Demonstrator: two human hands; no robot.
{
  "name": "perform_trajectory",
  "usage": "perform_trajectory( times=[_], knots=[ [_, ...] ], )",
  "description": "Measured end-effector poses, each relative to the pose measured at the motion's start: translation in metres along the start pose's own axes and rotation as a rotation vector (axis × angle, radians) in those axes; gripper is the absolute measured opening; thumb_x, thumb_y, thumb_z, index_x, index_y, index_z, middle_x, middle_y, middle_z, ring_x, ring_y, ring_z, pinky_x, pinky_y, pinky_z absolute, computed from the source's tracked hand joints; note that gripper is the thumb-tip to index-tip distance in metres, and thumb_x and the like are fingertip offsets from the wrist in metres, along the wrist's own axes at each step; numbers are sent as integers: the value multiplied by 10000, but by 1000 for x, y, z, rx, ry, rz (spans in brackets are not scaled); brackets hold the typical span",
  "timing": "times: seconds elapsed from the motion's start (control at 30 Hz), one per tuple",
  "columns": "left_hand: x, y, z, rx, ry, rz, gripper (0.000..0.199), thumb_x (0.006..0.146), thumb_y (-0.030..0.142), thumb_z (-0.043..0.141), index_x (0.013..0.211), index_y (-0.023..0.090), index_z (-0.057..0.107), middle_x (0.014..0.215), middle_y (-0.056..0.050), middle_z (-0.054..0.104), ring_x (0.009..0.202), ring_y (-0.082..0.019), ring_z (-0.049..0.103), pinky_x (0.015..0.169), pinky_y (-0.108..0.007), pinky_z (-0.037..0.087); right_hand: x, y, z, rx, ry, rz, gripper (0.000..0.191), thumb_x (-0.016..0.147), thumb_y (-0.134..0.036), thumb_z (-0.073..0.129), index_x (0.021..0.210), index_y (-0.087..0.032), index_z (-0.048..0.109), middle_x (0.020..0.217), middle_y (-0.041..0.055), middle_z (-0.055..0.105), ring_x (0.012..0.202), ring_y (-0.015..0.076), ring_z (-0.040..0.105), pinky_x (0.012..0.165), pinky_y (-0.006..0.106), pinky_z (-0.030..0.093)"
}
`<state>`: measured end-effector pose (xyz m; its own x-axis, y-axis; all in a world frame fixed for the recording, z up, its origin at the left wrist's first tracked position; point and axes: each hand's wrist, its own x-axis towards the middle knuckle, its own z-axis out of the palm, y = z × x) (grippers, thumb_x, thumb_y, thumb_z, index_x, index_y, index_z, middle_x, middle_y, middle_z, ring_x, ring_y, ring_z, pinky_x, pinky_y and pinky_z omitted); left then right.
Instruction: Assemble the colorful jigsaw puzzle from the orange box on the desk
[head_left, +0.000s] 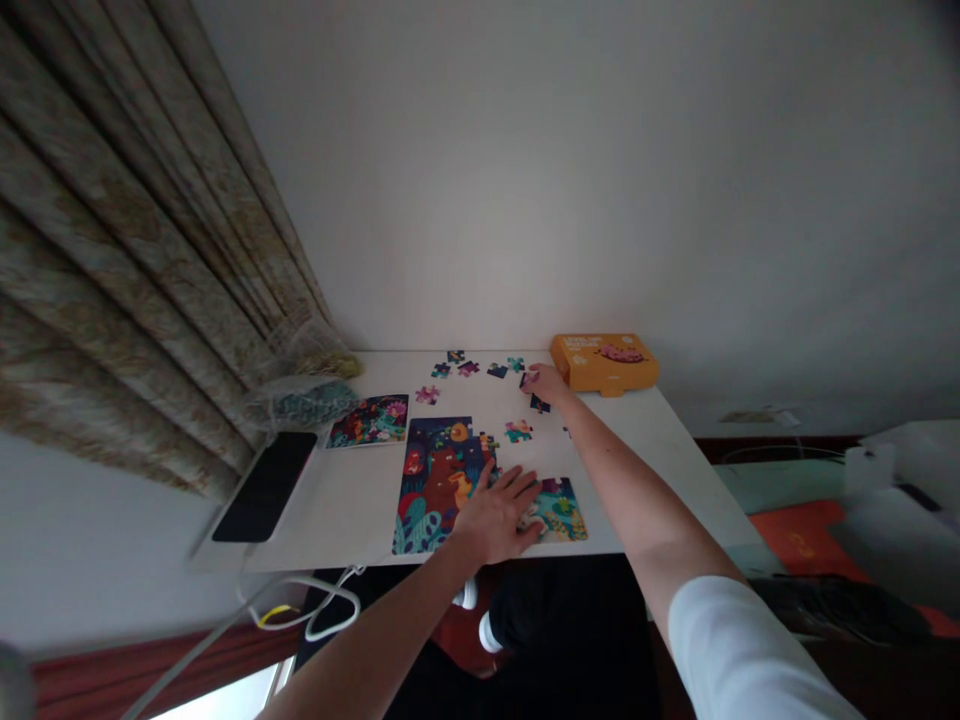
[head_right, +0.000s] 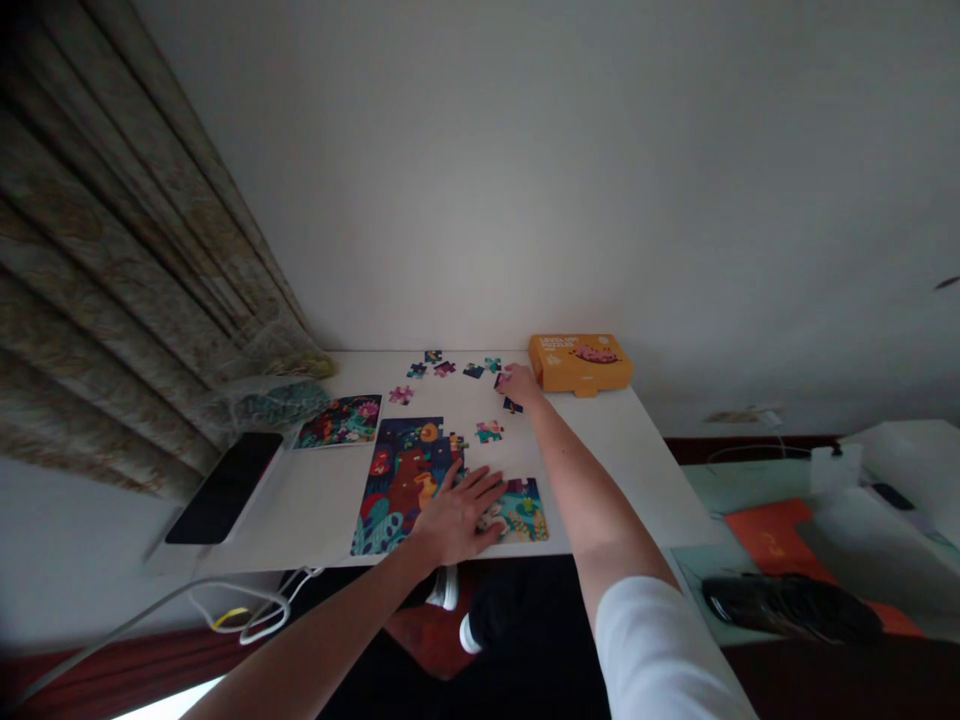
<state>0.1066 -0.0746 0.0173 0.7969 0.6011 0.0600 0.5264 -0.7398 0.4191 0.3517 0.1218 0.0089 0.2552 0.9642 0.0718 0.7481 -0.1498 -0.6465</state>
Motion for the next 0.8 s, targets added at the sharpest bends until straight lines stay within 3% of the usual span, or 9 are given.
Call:
perform_trajectory(
  times=[0.17, 0.27, 0.37, 0.57, 0.7, 0.8],
  knots=[
    [0, 0, 1, 17, 1, 6, 571, 997, 545, 514, 1514, 303, 525, 1594, -22, 509, 1499, -274, 428, 1304, -604, 139, -13, -5, -9, 314, 15, 101, 189, 735, -179, 786, 875, -191, 660, 750, 42, 734, 713, 203, 733, 662, 311, 584],
    [-1, 0, 2, 28, 12, 7, 563, 998, 540, 515, 1507, 300, 533, 1592, -26, 511, 1499, -276, 428, 1303, -603, 138, -38, -8, -21, 682, 26, 171, 291, 711, -248, 830, 893, -225, 603, 778, 27, 755, 713, 199, 749, 621, 279, 575],
    [0, -1, 2, 33, 14, 15, 564, 1003, 541, 507, 1507, 291, 534, 1596, -31, 506, 1500, -279, 425, 1302, -607, 140, -75, -7, -35, 1043, 21, 229, 412, 645, -262, 869, 974, -242, 623, 802, 5, 773, 772, 212, 764, 673, 300, 592],
    [0, -2, 3, 76, 15, 27, 549, 1032, 554, 448, 1516, 306, 520, 1606, -21, 493, 1511, -278, 408, 1295, -609, 163, -163, 10, -51, 1201, 75, 285, 449, 564, -326, 913, 953, -224, 713, 887, 23, 802, 847, 206, 756, 786, 325, 592],
    [1, -3, 4, 131, 24, 52, 538, 1048, 546, 411, 1527, 319, 505, 1607, -20, 493, 1506, -273, 418, 1290, -597, 182, -210, 29, -46, 1266, 226, 348, 427, 540, -354, 939, 855, -224, 681, 848, 23, 794, 835, 212, 752, 786, 338, 582],
    [0, -3, 4, 158, 22, 64, 544, 1055, 542, 391, 1541, 317, 488, 1611, -22, 488, 1505, -273, 420, 1290, -595, 180, -228, 39, -39, 1229, 341, 320, 461, 529, -400, 958, 819, -224, 646, 794, 11, 770, 815, 218, 744, 765, 336, 568]
  ],
)
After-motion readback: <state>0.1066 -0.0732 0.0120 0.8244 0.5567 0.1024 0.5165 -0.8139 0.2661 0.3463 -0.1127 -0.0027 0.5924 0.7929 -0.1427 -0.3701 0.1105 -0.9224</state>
